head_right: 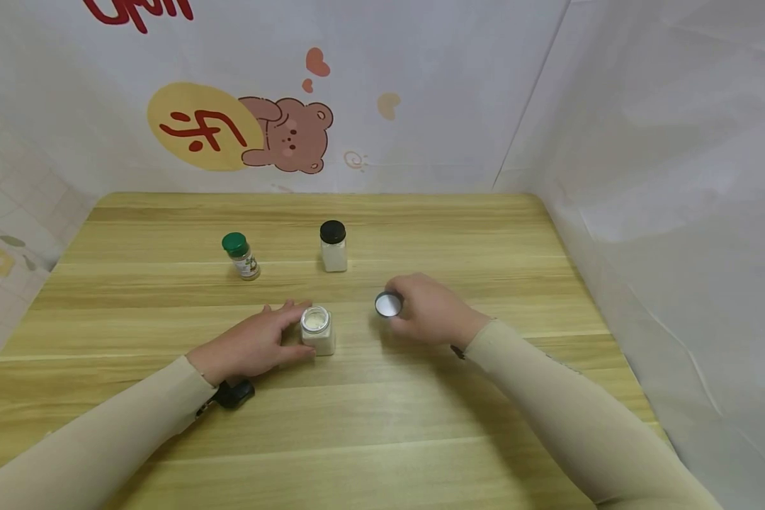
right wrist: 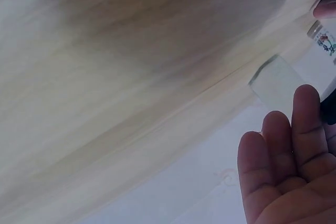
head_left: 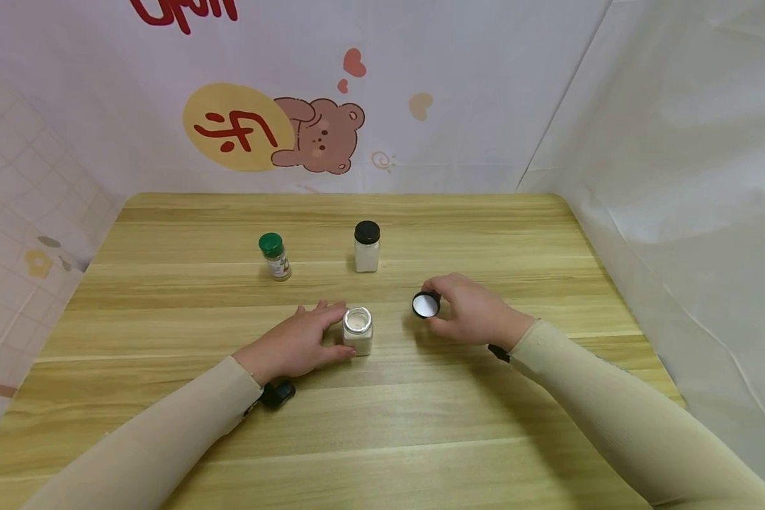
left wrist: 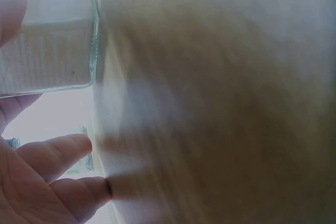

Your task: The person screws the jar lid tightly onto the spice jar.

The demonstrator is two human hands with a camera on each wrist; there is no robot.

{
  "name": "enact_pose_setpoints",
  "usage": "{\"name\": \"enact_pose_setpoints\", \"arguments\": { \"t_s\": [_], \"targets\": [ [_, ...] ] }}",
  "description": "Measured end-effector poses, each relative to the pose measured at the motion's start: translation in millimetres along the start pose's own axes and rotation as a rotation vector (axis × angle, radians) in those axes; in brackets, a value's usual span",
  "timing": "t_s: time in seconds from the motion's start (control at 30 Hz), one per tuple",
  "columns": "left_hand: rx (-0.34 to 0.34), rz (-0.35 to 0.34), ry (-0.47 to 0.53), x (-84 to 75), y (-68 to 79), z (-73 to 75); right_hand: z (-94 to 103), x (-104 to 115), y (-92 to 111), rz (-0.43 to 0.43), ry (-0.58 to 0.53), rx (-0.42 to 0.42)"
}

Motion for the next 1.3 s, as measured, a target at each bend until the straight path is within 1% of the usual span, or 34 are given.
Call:
{"name": "enact_pose_setpoints", "arguments": {
  "t_s": [0.37,0.7,0.9,1.07,1.3],
  "targets": [
    [-0.005,0.001,-0.002,-0.2,-0.4,0.7,5.9,17,-4,0.034,-0.023,-0.026],
    [-0.001,0.005,0.0,-1.7,0.0,1.2,7.2,29,-7,0.075,-0.05,-0.045],
    [0.003,0.011,0.002,-2.2,0.0,1.9,5.0,35,-9,0.092,-0.041,-0.04],
    [0.003,0.015,0.0,-1.5,-0.3,1.7,4.1,40,-10,0.101,-0.024,-0.052],
    [0.0,0.017,-0.003,-0.2,-0.7,1.2,6.5,52,-10,0.122,-0.02,-0.055]
  ]
}}
Point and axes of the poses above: each hand's wrist, its own y-axis away from the middle knuckle, its own z-axis out of the back of the hand, x = y × z, the point moved 10 cm from there along -y, towards the middle knuckle, and after that the axes turned 2 degrees about -y, right-handed, at the moved point
